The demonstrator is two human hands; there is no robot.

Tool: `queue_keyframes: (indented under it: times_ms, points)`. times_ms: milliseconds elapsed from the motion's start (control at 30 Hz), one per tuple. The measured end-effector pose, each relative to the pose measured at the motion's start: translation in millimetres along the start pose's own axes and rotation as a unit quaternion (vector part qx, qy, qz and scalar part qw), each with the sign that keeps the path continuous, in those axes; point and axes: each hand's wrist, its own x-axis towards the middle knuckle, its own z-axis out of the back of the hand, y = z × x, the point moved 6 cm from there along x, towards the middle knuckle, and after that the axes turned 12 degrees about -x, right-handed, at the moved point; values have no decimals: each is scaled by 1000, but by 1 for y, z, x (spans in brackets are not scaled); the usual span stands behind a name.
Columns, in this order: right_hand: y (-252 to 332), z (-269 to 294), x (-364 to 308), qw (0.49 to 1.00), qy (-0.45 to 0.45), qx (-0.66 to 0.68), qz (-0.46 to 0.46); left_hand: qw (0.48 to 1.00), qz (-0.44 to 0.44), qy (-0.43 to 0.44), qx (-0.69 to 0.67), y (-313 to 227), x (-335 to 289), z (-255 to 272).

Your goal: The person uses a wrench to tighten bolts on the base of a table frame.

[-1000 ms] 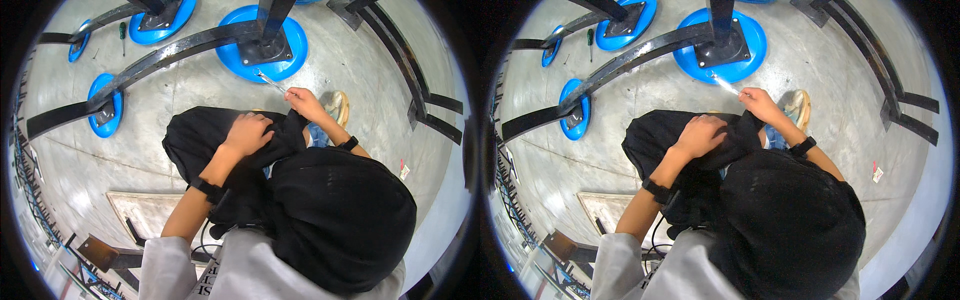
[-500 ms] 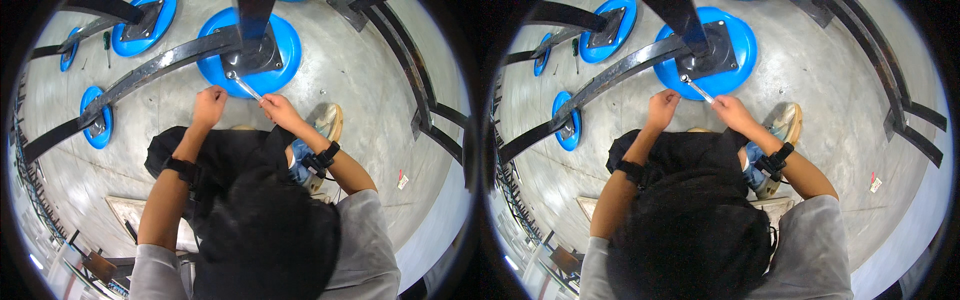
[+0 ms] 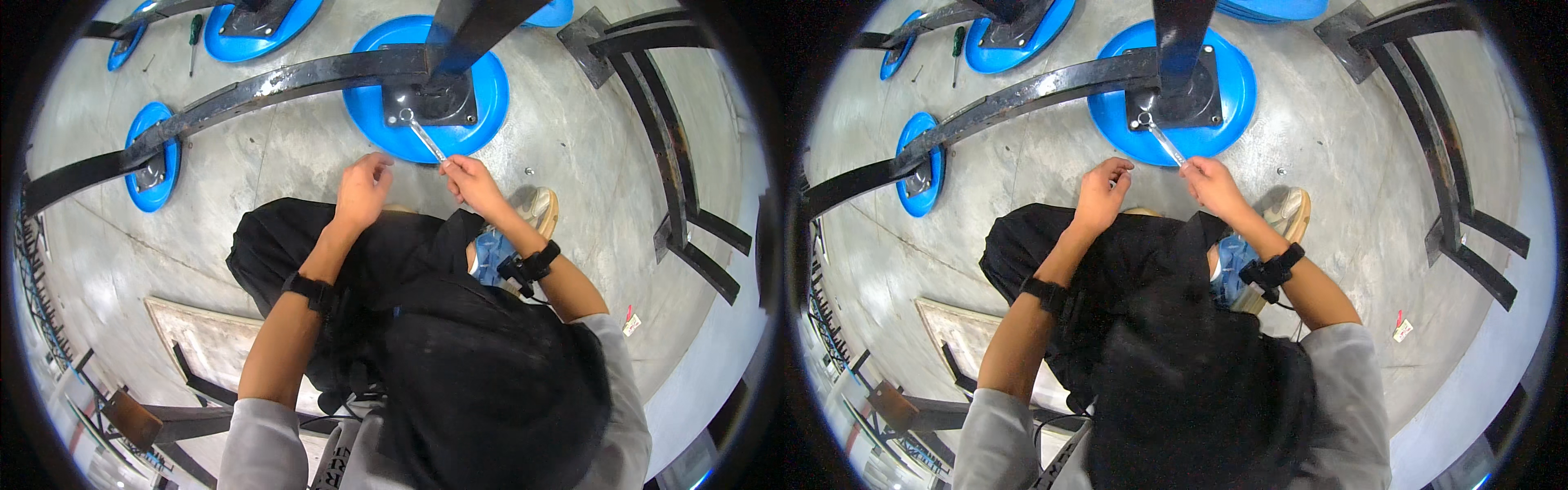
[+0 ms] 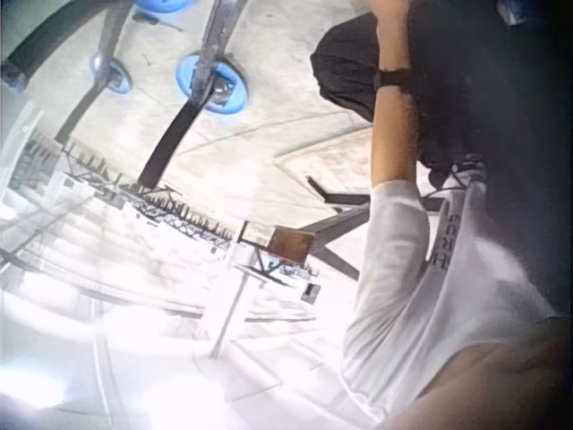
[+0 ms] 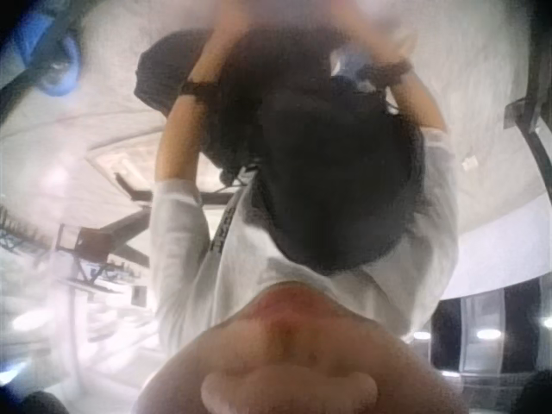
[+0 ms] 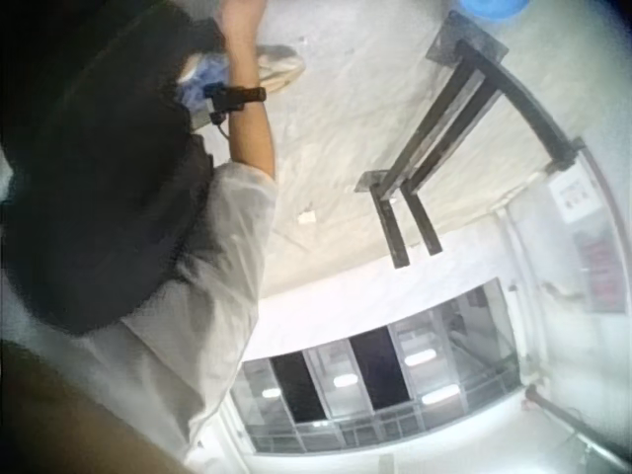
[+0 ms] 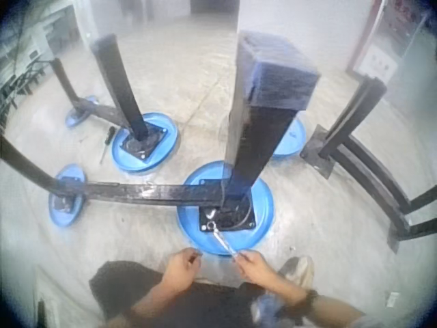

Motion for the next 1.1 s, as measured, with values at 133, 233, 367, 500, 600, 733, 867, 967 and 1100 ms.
queue_keyframes:
  times_ms: [133, 233, 367, 500, 600, 733, 867, 967, 1100]
  points:
    - [-6, -24, 4, 1000, -8, 27, -13, 1000, -8, -7, -21, -1, 2, -1]
    - [-8, -39, 5, 999, -6, 37, -33, 999, -8, -33, -34, 7, 8, 0]
    - [-2, -47, 4, 998, -31, 39, -26, 997, -14, -60, -50, 17, 14, 5]
    - [-11, -46, 3, 991, -19, 118, -59, 998, -45, -44, -7, 5, 17, 2]
    - [-12, -47, 4, 991, -16, 105, -78, 996, -76, -52, 0, 1, 20, 2]
    - [-12, -51, 6, 993, -12, 80, -82, 996, -81, -38, 0, -1, 22, 2]
    - [-4, -49, 7, 996, -9, 50, -79, 974, -178, -5, 141, -13, 19, -1]
    - [-9, -45, 9, 993, -2, 64, -96, 962, -176, 22, 208, -11, 19, -14]
    - [3, -51, 5, 987, 23, 111, -117, 954, -159, 50, 251, -13, 18, -19]
